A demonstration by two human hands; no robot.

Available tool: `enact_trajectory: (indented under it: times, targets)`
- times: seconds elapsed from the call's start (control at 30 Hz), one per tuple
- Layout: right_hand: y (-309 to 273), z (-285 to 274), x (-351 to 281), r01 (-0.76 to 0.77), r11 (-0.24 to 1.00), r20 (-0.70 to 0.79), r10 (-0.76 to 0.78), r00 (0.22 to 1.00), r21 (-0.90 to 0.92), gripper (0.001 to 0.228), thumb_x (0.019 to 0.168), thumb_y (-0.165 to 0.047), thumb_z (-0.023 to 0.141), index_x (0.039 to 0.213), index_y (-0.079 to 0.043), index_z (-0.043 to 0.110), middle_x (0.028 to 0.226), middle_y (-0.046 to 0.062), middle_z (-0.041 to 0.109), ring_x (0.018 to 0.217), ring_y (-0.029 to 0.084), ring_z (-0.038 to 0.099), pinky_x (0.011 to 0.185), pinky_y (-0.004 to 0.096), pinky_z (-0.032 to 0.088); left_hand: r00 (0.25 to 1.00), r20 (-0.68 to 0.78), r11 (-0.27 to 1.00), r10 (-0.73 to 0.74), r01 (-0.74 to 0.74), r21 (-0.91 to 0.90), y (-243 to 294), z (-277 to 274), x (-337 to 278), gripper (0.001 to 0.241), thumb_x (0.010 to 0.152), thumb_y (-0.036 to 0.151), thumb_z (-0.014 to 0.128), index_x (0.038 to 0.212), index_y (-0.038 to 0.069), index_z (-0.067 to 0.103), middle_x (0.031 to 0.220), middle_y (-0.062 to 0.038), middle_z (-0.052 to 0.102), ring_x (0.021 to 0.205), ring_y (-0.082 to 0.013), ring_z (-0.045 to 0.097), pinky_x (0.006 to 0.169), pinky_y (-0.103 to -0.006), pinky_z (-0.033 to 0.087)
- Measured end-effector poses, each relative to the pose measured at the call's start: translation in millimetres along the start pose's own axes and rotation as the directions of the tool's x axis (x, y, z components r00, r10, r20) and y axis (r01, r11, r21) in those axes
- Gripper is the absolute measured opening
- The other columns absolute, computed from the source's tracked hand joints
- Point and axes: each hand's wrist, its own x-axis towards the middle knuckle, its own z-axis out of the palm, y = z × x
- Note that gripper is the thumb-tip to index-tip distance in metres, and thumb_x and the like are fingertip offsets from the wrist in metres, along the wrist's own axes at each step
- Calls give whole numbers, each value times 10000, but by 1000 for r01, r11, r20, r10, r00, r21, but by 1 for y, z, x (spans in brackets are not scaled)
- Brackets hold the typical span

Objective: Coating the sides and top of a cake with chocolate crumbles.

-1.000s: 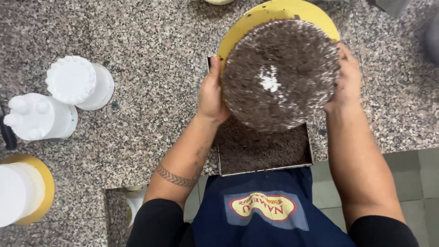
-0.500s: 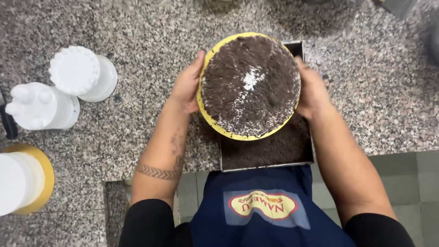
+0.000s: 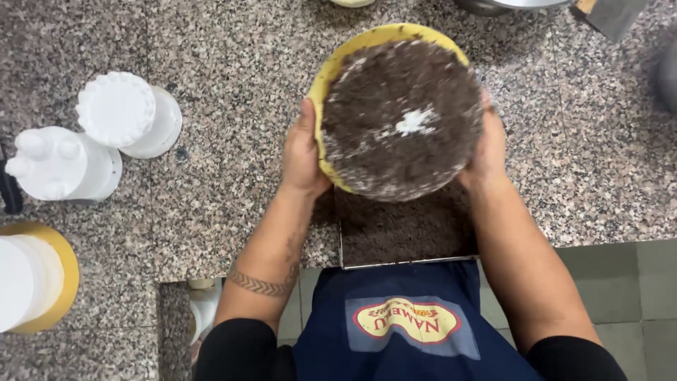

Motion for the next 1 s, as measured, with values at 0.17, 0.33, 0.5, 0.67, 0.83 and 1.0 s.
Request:
enact_trajectory:
  times: [0.17, 0.33, 0.5, 0.67, 0.83, 1.0]
  targets:
    - [-14, 21, -6, 126, 991, 127, -130, 983, 36, 561, 1072, -473, 497, 1419, -35, 549, 1415, 181, 589, 1318, 346, 573, 1111, 530, 513, 1000, -18, 999, -7, 8, 48, 12, 14, 13, 743, 988, 606, 565, 1405, -8, 534, 1229, -186, 690, 1169, -354, 674, 1007, -534, 572]
    - [-10, 5, -6, 104, 993, 91, -109, 990, 55, 624, 1044, -539, 523, 1409, -34, 547, 1399, 171, 607, 1287, 335, 607, 1087, 526, 546, 997, -75, 983, -14, 27, 184, 4, 20, 12, 780, 971, 652, 501, 1457, 43, 514, 1201, -204, 649, 1148, -348, 654, 984, -529, 572]
    - [-37, 35, -9, 112, 993, 31, -113, 993, 44, 606, 1012, -529, 542, 1365, -38, 571, 1346, 167, 642, 1239, 317, 649, 1052, 502, 569, 998, 55, 997, 9, -13, 77, 1, 25, 21, 770, 992, 634, 513, 1472, 33, 469, 1287, -206, 643, 1239, -373, 645, 1071, -556, 555]
    - [-30, 4, 12, 195, 981, 72, -196, 978, 18, 585, 1040, -524, 606, 1334, -19, 581, 1314, 180, 640, 1200, 323, 644, 1029, 504, 562, 996, 86, 1000, 17, -17, 3, -2, 26, 28, 716, 1006, 626, 529, 1449, 65, 502, 1235, -189, 636, 1175, -355, 640, 1031, -545, 551]
    - [-39, -1, 15, 220, 975, 47, -218, 975, -41, 596, 1030, -528, 653, 1341, -25, 580, 1334, 180, 632, 1238, 334, 632, 1068, 539, 549, 999, 37, 1000, 12, -12, 2, 1, 33, 27, 679, 967, 619, 560, 1365, 69, 542, 1214, -154, 669, 1178, -324, 672, 1020, -527, 575]
    - [-43, 9, 15, 170, 974, -44, -179, 983, -149, 689, 943, -586, 664, 1343, -31, 589, 1375, 185, 648, 1312, 379, 623, 1094, 601, 503, 997, 69, 999, 28, -26, -34, -3, 23, 29, 746, 995, 641, 611, 1428, 41, 520, 1322, -210, 616, 1275, -394, 587, 1098, -616, 485]
